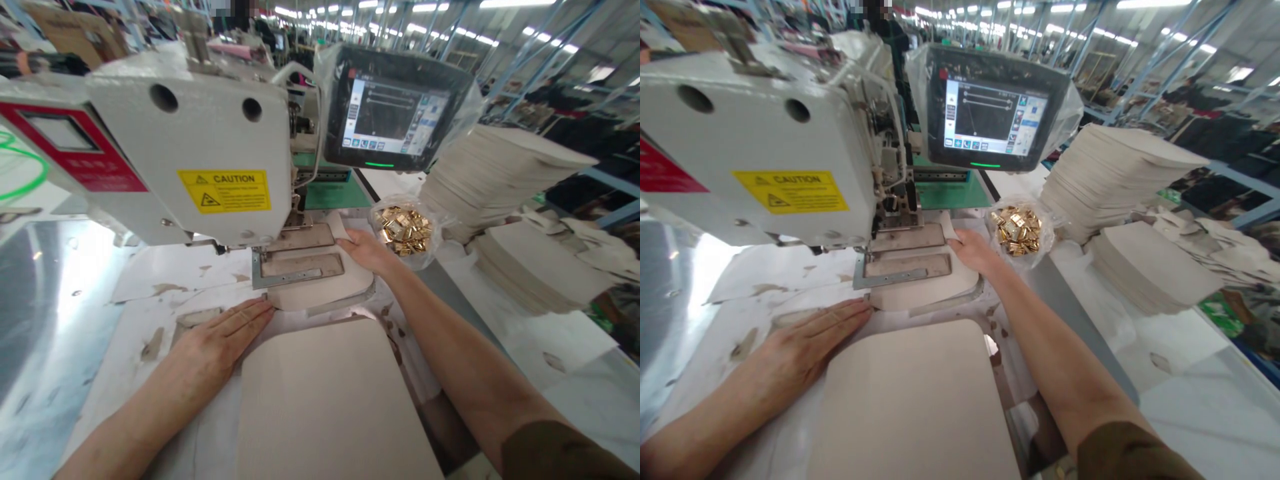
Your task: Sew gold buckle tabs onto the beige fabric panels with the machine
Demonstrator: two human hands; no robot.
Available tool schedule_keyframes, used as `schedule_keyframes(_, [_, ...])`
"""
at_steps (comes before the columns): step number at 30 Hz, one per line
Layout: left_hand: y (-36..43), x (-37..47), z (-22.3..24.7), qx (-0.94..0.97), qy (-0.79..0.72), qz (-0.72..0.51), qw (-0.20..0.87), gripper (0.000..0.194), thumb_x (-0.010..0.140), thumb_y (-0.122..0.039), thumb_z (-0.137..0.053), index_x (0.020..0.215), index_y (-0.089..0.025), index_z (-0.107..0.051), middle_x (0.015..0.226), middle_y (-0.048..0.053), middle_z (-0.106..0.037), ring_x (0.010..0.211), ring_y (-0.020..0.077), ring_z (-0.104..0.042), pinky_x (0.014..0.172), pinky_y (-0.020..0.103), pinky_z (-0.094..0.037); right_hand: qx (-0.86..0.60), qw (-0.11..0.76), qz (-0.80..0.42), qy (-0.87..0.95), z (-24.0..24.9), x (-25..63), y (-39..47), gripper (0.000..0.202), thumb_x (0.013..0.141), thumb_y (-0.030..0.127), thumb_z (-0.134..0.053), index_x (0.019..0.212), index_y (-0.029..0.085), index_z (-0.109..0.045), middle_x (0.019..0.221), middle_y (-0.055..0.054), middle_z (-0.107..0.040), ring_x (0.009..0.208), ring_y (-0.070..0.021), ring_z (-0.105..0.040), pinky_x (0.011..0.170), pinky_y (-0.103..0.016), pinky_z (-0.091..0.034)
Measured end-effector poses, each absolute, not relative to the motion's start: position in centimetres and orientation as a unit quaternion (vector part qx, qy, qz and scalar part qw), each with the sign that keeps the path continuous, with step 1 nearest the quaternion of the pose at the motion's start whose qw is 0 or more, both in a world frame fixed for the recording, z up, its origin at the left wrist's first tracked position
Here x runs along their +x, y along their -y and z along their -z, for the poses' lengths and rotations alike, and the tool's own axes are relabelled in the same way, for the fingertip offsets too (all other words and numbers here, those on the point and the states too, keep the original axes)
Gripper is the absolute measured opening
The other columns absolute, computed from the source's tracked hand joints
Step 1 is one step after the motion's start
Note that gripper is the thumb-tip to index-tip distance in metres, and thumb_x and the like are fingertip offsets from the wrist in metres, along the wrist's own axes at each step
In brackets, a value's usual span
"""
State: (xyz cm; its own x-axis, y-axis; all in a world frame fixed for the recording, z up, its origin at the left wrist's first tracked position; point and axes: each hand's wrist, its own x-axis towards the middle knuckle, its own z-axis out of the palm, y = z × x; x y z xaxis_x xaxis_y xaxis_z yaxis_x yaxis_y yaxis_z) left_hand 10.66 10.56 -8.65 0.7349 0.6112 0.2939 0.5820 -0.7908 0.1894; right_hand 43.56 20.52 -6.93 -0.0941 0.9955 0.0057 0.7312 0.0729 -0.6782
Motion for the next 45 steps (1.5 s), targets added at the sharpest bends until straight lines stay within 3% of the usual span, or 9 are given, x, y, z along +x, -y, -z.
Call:
schedule_keyframes(4, [-11.2, 11.0, 9.5, 0.937, -0.310, -0.149, 0.065, 0.050, 0.092, -0.018, -0.041, 0.141, -0.021, -0.048, 0.144, 0.007, -0.053, 0.131, 0.0206, -0.052, 0.110, 0.037, -0.044, -0.647, 0.203, -0.185, 0.712, 6.4, 43.8, -20.6, 0.028, 0.092, 0.026, -0.054, 0.112, 0.013, -0.067, 0.100, -0.011, -0.072, 0.097, -0.0248, -0.066, 0.090, -0.039, -0.050])
schedule_keyframes(8, [-11.6, 11.4, 9.7, 0.939, -0.297, -0.160, 0.062, 0.045, 0.091, -0.019, -0.041, 0.134, -0.019, -0.056, 0.135, 0.009, -0.061, 0.127, 0.0224, -0.055, 0.109, 0.036, -0.045, -0.613, 0.251, -0.047, 0.748, 5.5, 45.9, -17.7, 0.053, 0.090, 0.029, -0.058, 0.139, 0.010, -0.049, 0.127, -0.019, -0.062, 0.112, -0.0296, -0.062, 0.099, -0.047, -0.047])
schedule_keyframes(12, [-11.4, 11.9, 8.6, 0.945, -0.292, -0.144, 0.029, 0.044, 0.089, -0.016, -0.042, 0.129, -0.016, -0.060, 0.130, 0.010, -0.064, 0.122, 0.0219, -0.058, 0.105, 0.032, -0.048, -0.460, 0.190, -0.077, 0.864, 6.0, 47.7, -12.1, 0.048, 0.098, 0.034, -0.046, 0.142, 0.015, -0.048, 0.144, -0.016, -0.051, 0.137, -0.0254, -0.044, 0.113, -0.045, -0.036])
schedule_keyframes(16, [-11.1, 12.2, 8.2, 0.945, -0.300, -0.130, 0.036, 0.047, 0.089, -0.012, -0.039, 0.132, -0.017, -0.057, 0.132, 0.008, -0.062, 0.124, 0.0212, -0.055, 0.106, 0.034, -0.047, -0.453, 0.118, -0.066, 0.881, 8.0, 48.0, -9.1, 0.052, 0.101, 0.035, -0.040, 0.149, 0.016, -0.040, 0.154, -0.012, -0.037, 0.147, -0.0244, -0.026, 0.118, -0.048, -0.028])
schedule_keyframes(21, [-10.9, 12.3, 8.8, 0.939, -0.305, -0.154, 0.029, 0.047, 0.088, -0.011, -0.039, 0.131, -0.017, -0.057, 0.129, 0.008, -0.063, 0.120, 0.0218, -0.053, 0.105, 0.037, -0.046, -0.443, 0.124, -0.049, 0.887, 8.8, 47.8, -9.3, 0.053, 0.101, 0.034, -0.040, 0.150, 0.012, -0.038, 0.155, -0.014, -0.035, 0.147, -0.0237, -0.023, 0.120, -0.047, -0.026])
schedule_keyframes(30, [-9.5, 11.8, 8.0, 0.933, -0.334, -0.131, 0.007, 0.054, 0.083, -0.007, -0.043, 0.134, -0.021, -0.053, 0.132, 0.004, -0.062, 0.104, 0.0219, -0.055, 0.092, 0.038, -0.045, -0.450, 0.157, -0.107, 0.872, 8.0, 48.1, -8.9, 0.046, 0.101, 0.029, -0.039, 0.144, 0.017, -0.048, 0.151, -0.009, -0.043, 0.144, -0.0218, -0.033, 0.119, -0.046, -0.030])
schedule_keyframes(37, [-10.0, 11.3, 9.2, 0.930, -0.345, -0.126, -0.009, 0.057, 0.086, -0.013, -0.043, 0.142, -0.024, -0.045, 0.137, 0.005, -0.058, 0.111, 0.0227, -0.054, 0.094, 0.037, -0.044, -0.448, 0.153, -0.113, 0.873, 7.6, 47.9, -9.1, 0.044, 0.100, 0.029, -0.039, 0.141, 0.015, -0.053, 0.148, -0.011, -0.046, 0.142, -0.0221, -0.037, 0.119, -0.045, -0.029])
schedule_keyframes(45, [-10.4, 11.8, 8.8, 0.925, -0.371, -0.076, -0.013, 0.052, 0.086, -0.016, -0.039, 0.134, -0.026, -0.056, 0.133, 0.004, -0.062, 0.107, 0.0227, -0.059, 0.091, 0.037, -0.047, -0.440, 0.149, -0.087, 0.881, 7.9, 48.0, -9.0, 0.045, 0.100, 0.028, -0.041, 0.142, 0.015, -0.050, 0.150, -0.011, -0.044, 0.143, -0.0217, -0.034, 0.120, -0.045, -0.029])
